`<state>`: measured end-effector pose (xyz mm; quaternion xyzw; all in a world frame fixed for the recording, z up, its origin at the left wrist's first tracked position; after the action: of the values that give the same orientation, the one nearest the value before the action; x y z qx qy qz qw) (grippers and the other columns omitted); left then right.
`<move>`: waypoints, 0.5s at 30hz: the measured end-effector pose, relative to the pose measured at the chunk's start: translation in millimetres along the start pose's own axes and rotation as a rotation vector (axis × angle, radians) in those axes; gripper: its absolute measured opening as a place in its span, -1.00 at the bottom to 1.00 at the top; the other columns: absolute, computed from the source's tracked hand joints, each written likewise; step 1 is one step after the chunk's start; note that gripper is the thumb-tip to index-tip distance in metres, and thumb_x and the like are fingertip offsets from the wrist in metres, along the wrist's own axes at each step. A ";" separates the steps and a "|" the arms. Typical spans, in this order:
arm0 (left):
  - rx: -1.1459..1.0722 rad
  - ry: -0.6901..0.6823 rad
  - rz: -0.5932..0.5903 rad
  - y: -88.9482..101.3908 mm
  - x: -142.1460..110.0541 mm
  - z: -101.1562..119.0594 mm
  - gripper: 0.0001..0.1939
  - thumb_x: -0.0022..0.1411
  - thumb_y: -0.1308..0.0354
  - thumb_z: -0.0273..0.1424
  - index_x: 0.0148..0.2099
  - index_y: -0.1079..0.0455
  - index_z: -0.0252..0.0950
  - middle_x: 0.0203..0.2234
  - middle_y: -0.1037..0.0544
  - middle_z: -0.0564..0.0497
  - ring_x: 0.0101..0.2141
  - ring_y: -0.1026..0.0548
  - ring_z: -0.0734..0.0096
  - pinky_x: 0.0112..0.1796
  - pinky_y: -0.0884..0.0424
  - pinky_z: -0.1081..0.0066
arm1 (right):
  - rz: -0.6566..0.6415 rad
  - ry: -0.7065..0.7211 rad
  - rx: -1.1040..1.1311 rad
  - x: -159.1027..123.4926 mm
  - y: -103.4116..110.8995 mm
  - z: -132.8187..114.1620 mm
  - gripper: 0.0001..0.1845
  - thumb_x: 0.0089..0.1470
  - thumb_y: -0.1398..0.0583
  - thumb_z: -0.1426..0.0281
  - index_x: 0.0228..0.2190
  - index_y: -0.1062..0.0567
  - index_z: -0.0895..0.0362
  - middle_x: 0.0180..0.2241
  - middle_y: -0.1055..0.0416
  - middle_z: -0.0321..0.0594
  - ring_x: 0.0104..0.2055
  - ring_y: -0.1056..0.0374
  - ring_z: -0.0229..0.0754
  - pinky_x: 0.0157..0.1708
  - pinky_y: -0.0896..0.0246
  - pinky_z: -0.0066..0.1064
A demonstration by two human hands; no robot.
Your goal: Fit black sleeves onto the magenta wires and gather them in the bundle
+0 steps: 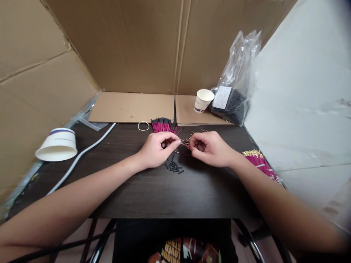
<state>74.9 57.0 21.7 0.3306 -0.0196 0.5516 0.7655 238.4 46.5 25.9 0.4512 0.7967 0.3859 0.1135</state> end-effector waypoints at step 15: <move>0.261 -0.120 -0.256 9.0 7.6 2.8 -0.94 0.27 -0.31 -0.44 -0.25 -0.60 -0.32 -0.44 -0.55 0.04 -0.44 -0.40 0.53 -0.35 -0.35 0.43 | 0.321 0.283 -0.178 -4.0 5.9 -8.5 -0.81 0.41 -0.22 0.39 -0.23 -0.57 0.24 -0.41 -0.42 -0.28 -0.40 -0.24 -0.43 -0.32 -0.11 -0.52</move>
<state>71.1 63.4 31.2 0.4594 0.0486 0.4270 0.7774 240.0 40.7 35.2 0.5018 0.6855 0.5271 -0.0231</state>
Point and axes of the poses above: each hand's wrist, its own x-axis towards the middle knuckle, its own y-axis out of the back of the hand, z = x × y, the point moved 10 cm from there along x, towards the middle knuckle
